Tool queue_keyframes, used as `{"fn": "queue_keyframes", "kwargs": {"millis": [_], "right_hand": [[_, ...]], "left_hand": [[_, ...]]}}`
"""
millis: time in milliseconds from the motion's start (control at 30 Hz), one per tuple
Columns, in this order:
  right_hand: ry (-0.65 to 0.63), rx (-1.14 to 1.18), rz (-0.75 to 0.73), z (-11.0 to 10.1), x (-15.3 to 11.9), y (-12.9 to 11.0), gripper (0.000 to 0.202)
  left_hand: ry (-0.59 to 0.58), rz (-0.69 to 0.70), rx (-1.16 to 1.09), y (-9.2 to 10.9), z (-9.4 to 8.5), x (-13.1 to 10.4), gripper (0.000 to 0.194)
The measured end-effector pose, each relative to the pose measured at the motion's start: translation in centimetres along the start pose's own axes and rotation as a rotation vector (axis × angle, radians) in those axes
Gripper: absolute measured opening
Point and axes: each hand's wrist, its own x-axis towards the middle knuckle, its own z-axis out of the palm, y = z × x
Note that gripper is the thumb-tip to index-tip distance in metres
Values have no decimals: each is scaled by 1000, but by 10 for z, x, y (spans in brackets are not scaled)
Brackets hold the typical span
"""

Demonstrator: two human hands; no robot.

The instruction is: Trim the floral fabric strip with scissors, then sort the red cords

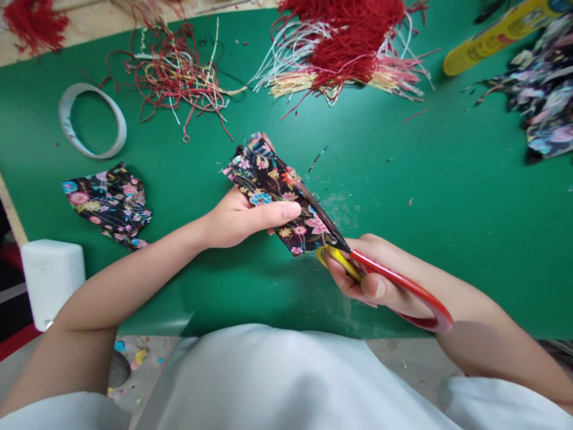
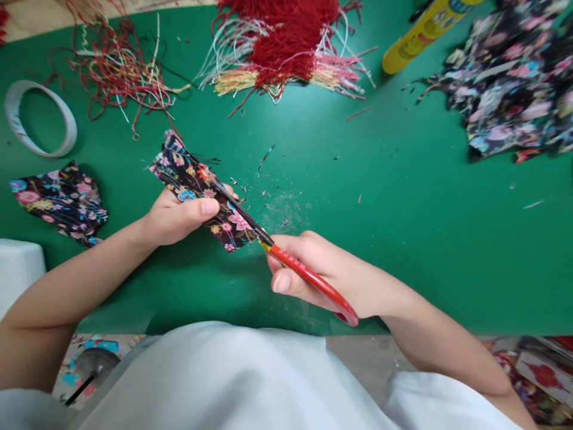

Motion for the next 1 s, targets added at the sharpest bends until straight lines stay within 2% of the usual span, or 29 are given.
{"fn": "queue_keyframes", "kwargs": {"millis": [133, 333, 500, 600, 733, 1000], "right_hand": [[62, 58, -18, 6, 0, 0, 70], [-4, 36, -67, 10, -1, -13, 69], [-81, -67, -147, 2, 0, -12, 62], [-114, -99, -135, -2, 1, -11, 62], [-55, -123, -112, -1, 2, -12, 70], [-71, 4, -99, -2, 3, 0, 68]], "left_hand": [[-9, 3, 5, 0, 0, -1, 41], [-75, -10, 43, 5, 0, 0, 40], [-79, -4, 43, 4, 0, 0, 40], [-83, 16, 34, 3, 1, 0, 37], [-78, 23, 45, 5, 1, 0, 35], [-80, -20, 75, 8, 1, 2, 42]]}}
